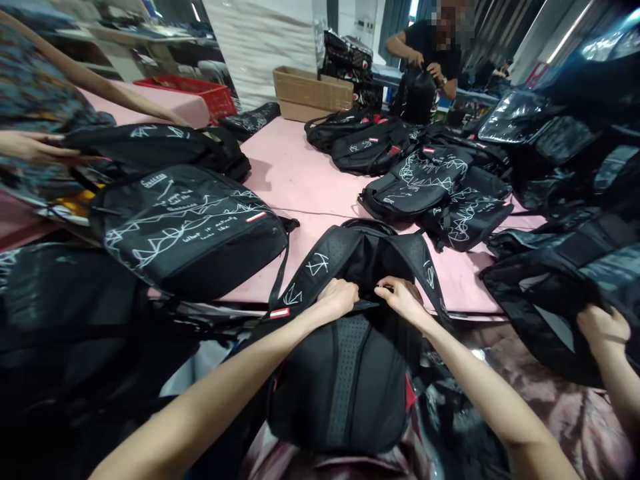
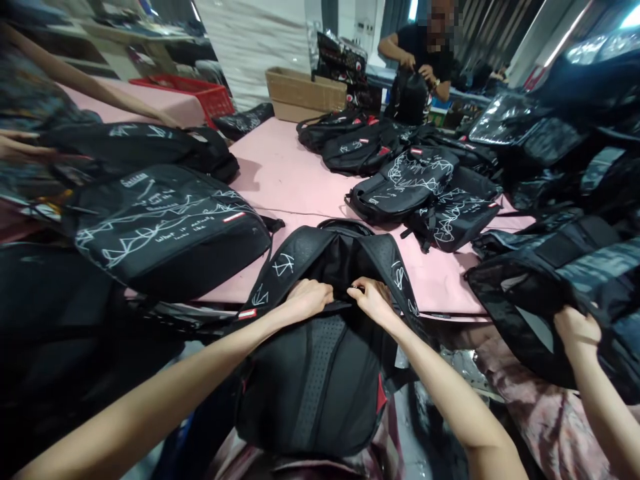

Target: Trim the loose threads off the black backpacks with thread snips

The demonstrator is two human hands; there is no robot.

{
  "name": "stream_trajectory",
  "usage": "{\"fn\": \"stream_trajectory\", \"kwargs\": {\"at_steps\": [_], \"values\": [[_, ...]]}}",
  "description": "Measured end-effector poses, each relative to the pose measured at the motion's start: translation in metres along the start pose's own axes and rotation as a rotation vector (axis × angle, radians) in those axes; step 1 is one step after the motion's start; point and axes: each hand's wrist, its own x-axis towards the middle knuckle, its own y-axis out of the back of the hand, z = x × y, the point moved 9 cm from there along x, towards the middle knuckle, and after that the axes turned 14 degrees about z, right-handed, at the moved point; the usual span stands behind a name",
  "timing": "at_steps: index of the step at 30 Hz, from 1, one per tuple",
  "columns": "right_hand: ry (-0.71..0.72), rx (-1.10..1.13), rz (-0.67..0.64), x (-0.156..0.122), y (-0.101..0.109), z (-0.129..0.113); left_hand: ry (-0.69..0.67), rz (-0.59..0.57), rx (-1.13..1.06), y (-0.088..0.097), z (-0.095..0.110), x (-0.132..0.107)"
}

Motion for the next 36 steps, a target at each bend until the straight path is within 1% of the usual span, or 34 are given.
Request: {"fn": "stream_trajectory", "kwargs": {"at_steps": [5,9,14,18,22,24,25,26,28,29,30,31,32,33,34,35,36], "values": [[0.056,-0.093,-0.1,-0.002,-0.009,-0.008,0.08,0.084,0.004,0.002,-0.011,-0.011],[0.064,-0.133,-0.148,0.0,-0.016,-0.013,0.112,0.138,-0.022,0.005,-0.016,-0.018],[0.053,-0.159,-0.187,0.005,-0.025,-0.023,0.128,0.181,-0.047,0.005,-0.02,-0.02],[0.07,-0.174,-0.231,0.006,-0.033,-0.033,0.12,0.196,-0.061,0.004,-0.021,-0.023],[0.067,-0.17,-0.241,0.004,-0.038,-0.034,0.135,0.2,-0.059,0.004,-0.026,-0.023],[0.05,-0.126,-0.198,0.006,-0.036,-0.032,0.145,0.236,-0.073,0.006,-0.03,-0.021],[0.043,-0.071,-0.146,0.008,-0.031,-0.032,0.143,0.287,-0.089,0.011,-0.031,-0.021],[0.042,0.01,-0.071,0.011,-0.024,-0.033,0.127,0.363,-0.111,0.018,-0.031,-0.021],[0.064,0.217,0.097,0.014,-0.005,-0.034,0.026,0.54,-0.176,0.033,-0.024,-0.03],[0.086,0.312,0.163,0.013,0.004,-0.034,-0.053,0.595,-0.218,0.038,-0.017,-0.038],[0.105,0.385,0.197,0.01,0.011,-0.032,-0.139,0.594,-0.271,0.038,-0.009,-0.048],[0.114,0.437,0.19,0.007,0.013,-0.03,-0.214,0.522,-0.341,0.033,-0.001,-0.059],[0.104,0.483,0.152,0.002,0.013,-0.025,-0.252,0.398,-0.42,0.023,0.005,-0.072],[0.073,0.539,0.101,-0.004,0.011,-0.017,-0.245,0.254,-0.494,0.012,0.005,-0.086],[0.021,0.611,0.051,-0.012,0.009,-0.007,-0.212,0.124,-0.549,0.001,0.002,-0.102],[-0.042,0.692,0.021,-0.021,0.008,0.005,-0.172,0.042,-0.566,-0.006,-0.006,-0.119],[-0.107,0.771,0.02,-0.032,0.01,0.019,-0.136,0.031,-0.533,-0.009,-0.018,-0.135]]}}
